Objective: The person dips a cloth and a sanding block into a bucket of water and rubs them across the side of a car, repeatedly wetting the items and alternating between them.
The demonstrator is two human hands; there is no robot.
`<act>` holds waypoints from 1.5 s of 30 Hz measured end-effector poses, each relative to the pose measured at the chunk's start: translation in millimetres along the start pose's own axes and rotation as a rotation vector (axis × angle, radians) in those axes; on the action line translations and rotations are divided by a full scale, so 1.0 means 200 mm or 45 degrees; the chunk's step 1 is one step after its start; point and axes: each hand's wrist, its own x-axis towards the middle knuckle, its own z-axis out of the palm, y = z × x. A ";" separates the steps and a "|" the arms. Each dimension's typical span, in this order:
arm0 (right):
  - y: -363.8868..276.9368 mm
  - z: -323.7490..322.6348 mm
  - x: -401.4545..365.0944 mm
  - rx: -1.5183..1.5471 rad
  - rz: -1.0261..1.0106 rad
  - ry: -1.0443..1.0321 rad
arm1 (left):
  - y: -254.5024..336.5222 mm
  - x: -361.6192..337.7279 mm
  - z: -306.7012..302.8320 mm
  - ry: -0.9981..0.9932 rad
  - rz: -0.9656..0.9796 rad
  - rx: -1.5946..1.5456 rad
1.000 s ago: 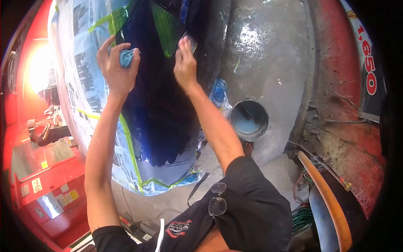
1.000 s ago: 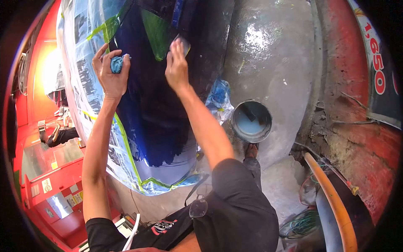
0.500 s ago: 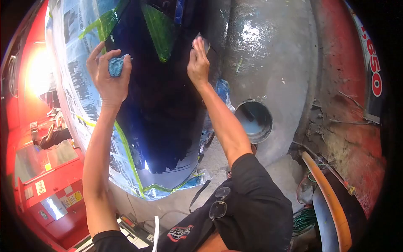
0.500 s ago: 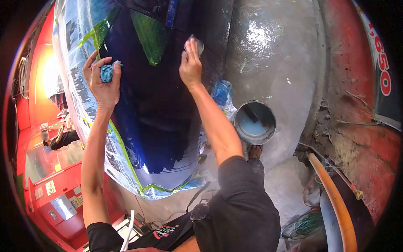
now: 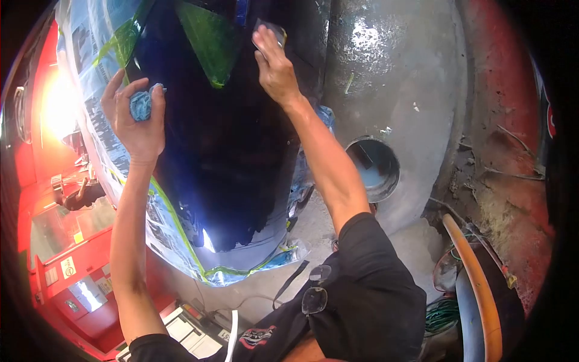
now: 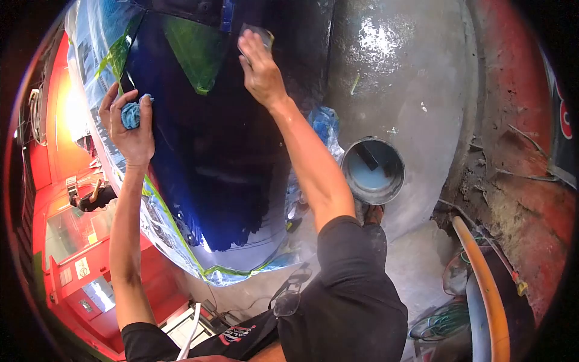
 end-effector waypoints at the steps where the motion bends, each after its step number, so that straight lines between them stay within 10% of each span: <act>1: 0.02 -0.02 -0.09 -0.007 0.086 0.023 | -0.01 0.00 0.00 -0.018 -0.013 0.001; 8: -0.02 0.09 0.05 -0.130 -0.012 0.014 | 0.01 -0.01 -0.01 -0.024 0.007 0.047; 16: -0.30 0.10 -0.51 -0.086 0.582 0.278 | 0.01 0.02 -0.01 -0.036 0.031 0.073; 45: 0.07 0.03 -0.12 -0.029 0.275 0.222 | 0.01 0.00 -0.01 -0.051 0.036 0.044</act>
